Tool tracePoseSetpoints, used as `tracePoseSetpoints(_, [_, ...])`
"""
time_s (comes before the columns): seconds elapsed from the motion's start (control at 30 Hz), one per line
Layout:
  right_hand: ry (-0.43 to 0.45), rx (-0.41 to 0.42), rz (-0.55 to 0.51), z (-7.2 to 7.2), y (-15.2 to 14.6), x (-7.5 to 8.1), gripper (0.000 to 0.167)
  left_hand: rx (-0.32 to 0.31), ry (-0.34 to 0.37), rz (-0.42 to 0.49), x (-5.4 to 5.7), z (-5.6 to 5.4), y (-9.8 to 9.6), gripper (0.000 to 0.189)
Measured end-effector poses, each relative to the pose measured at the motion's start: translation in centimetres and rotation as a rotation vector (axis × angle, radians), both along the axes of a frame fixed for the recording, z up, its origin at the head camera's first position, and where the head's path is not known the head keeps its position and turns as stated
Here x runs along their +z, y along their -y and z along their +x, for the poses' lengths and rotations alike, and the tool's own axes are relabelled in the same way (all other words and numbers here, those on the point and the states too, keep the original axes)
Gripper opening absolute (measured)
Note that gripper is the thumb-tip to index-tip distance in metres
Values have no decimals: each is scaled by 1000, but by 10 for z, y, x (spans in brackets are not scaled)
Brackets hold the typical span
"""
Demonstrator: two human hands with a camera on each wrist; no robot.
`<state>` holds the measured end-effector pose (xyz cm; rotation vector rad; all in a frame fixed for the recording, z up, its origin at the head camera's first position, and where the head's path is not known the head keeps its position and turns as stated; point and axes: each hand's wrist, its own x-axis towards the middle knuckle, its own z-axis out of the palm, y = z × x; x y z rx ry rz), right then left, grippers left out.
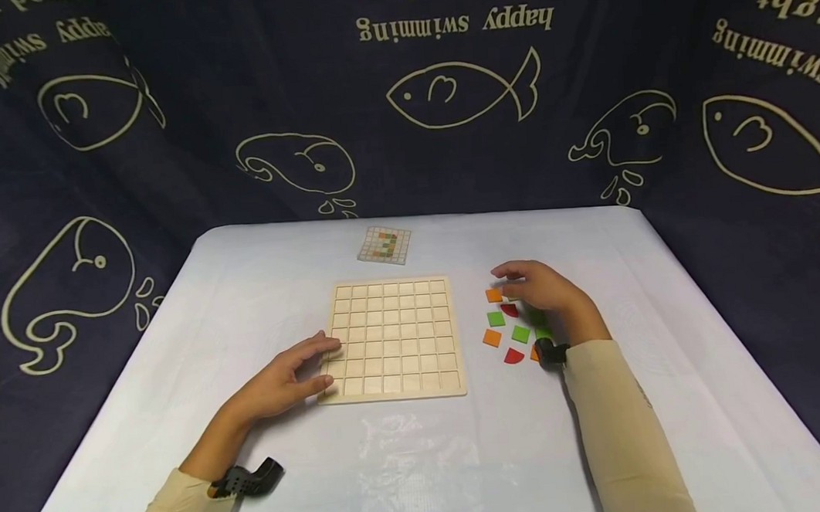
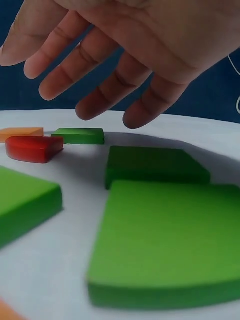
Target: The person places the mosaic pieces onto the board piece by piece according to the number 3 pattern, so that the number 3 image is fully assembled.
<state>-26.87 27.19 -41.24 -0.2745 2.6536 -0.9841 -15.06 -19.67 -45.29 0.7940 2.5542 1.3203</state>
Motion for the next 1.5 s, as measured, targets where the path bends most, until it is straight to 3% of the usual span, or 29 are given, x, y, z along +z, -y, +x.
tracePoseSetpoints(0.23, [8,32,-22,-3,-2,-5,41,7,-9,-6,-1,-1,-1,57])
tracePoseSetpoints(0.53, [57,43,-40,-4,-3,-7,40,-54,-16,-70,-6,-3,1,55])
tracePoseSetpoints(1.0, [136,68,-46,-2,-2,-6,41,-87,-54,-138,-6,-3,2,54])
tracePoseSetpoints(1.5, [79,67,8,-6,2,-11,37,-96,-60,-132,-4,-1,1,52])
